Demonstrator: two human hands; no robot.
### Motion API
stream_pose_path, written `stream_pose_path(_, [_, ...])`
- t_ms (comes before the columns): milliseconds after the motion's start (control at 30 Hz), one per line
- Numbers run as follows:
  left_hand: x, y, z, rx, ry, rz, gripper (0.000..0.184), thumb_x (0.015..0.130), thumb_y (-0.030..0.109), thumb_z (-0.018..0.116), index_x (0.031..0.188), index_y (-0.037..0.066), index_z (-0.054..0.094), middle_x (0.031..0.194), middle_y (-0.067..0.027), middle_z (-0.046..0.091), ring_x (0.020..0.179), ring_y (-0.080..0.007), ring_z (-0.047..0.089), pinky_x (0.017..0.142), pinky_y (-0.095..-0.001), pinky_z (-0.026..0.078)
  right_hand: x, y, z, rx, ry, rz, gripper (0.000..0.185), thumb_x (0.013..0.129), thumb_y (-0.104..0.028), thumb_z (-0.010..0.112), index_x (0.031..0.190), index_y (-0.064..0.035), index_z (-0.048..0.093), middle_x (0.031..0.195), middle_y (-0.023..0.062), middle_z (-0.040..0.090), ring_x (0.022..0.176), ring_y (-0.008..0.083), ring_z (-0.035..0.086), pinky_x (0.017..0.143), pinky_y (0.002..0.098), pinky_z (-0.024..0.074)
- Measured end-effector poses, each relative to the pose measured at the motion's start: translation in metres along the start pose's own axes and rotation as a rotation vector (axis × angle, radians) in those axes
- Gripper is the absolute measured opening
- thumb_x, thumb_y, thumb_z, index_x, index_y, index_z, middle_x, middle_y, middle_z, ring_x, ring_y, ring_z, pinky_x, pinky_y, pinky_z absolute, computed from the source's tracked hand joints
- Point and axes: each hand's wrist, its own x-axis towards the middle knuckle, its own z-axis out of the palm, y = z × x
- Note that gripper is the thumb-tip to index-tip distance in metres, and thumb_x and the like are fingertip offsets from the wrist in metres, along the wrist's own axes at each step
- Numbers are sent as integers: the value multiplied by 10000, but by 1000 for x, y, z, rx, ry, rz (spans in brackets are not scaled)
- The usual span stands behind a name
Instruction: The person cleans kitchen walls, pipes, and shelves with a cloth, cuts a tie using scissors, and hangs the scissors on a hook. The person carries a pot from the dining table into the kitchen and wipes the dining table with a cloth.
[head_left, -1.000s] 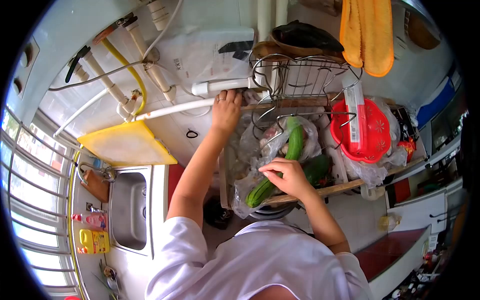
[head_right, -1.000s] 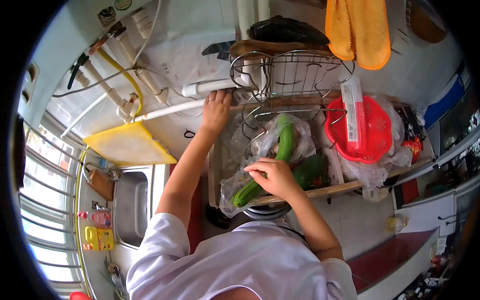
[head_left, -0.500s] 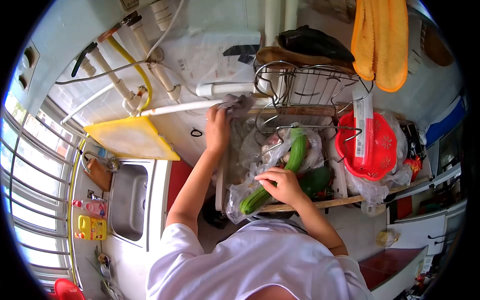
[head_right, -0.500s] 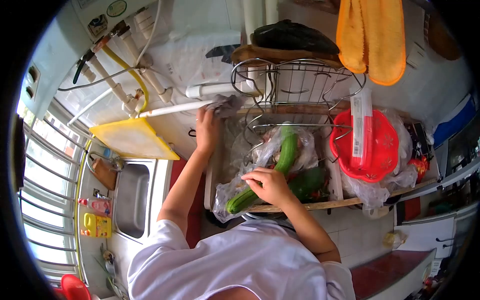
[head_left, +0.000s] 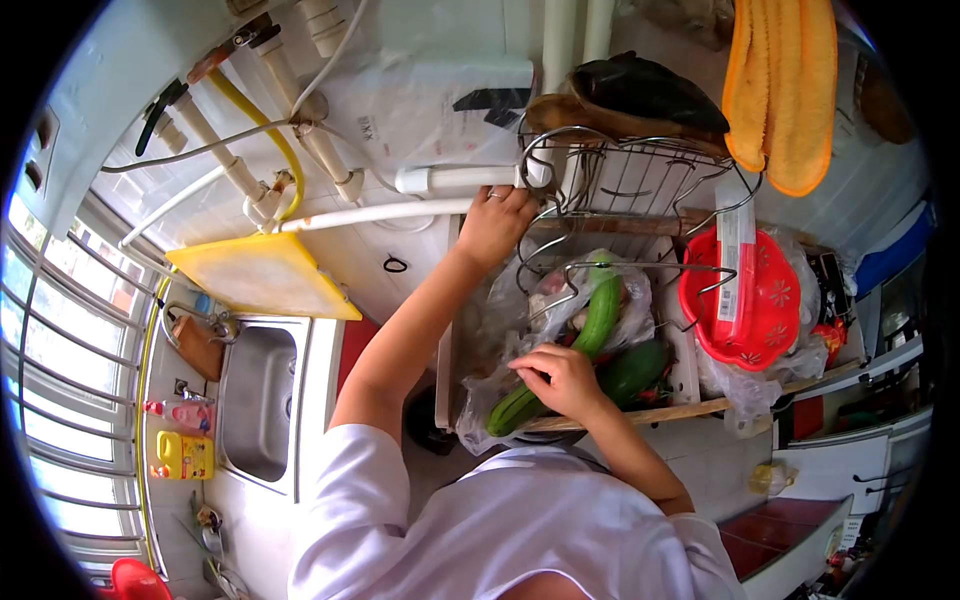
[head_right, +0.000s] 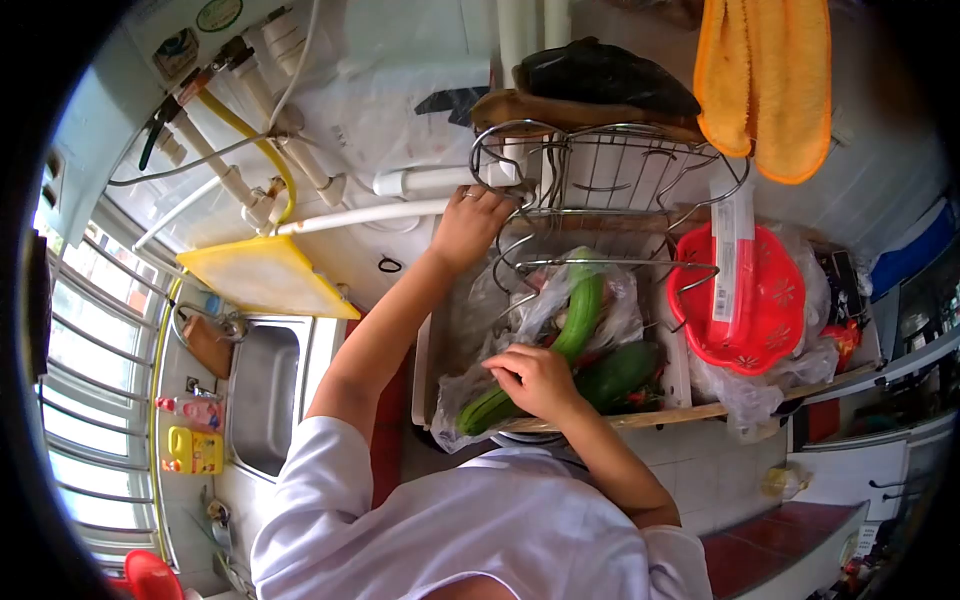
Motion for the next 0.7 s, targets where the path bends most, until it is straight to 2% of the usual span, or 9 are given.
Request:
stream_pose_path(33, [1,2,2,-19,-44,-31,298,833,137,509,1116,141,603,987,-40,589,998,-239,551,952,-440,410,0,-1,0,-5,-14,10,96,810,-90,667,895,-100,709,774,67,649,668,254,639,572,339,496])
stream_pose_path(200, [-1,5,9,-105,104,-58,236,795,153,535,1006,117,632,957,-45,570,1028,-245,536,907,-379,449,-5,-1,-2,-21,-16,34,87,814,-95,663,888,-97,708,781,74,650,688,267,641,588,350,499])
stream_pose_path(267, [-3,5,8,-178,95,-70,233,777,145,534,983,109,638,994,-36,578,1044,-252,532,906,-369,454,-6,1,-2,-6,-19,8,109,796,-48,671,897,-68,708,815,81,661,724,255,650,641,334,513])
stream_pose_path(300, [-5,4,8,-179,98,-64,233,777,145,534,983,109,638,994,-36,578,1044,-252,532,906,-369,454,-7,1,-2,-9,-13,8,109,796,-48,671,897,-68,708,815,81,661,724,255,650,641,334,513])
stream_pose_path(367, [-10,0,8,-234,278,33,226,764,144,538,961,104,640,1037,-28,582,1070,-255,525,909,-376,459,-8,1,-2,-19,-16,5,108,800,-51,666,897,-72,709,831,80,664,739,258,653,658,335,517])
stream_pose_path(533, [-44,-8,-11,-271,324,39,242,738,88,563,968,84,638,1047,-68,580,1048,-283,533,869,-391,479,-12,4,0,-2,37,-45,97,820,-95,646,904,-94,695,822,80,652,727,276,644,623,356,511])
stream_pose_path(600, [-54,-13,-19,-229,279,-360,256,727,37,594,979,59,629,1029,-119,574,1003,-334,535,839,-431,475,-12,3,0,5,45,-50,98,819,-94,646,904,-94,695,823,78,652,727,275,644,621,356,511])
stream_pose_path(633, [-57,-18,-18,-226,277,-360,256,727,37,594,979,59,629,1029,-119,574,1003,-334,535,839,-431,475,-12,1,-1,-7,44,-51,97,816,-94,648,901,-95,695,823,74,652,726,273,645,619,357,512])
stream_pose_path(700, [-58,-28,-13,-181,427,-565,282,722,15,621,1003,41,617,1017,-160,565,970,-379,527,815,-465,464,-11,-1,-1,-15,40,-56,97,812,-94,650,898,-95,695,822,70,653,724,271,645,618,357,512])
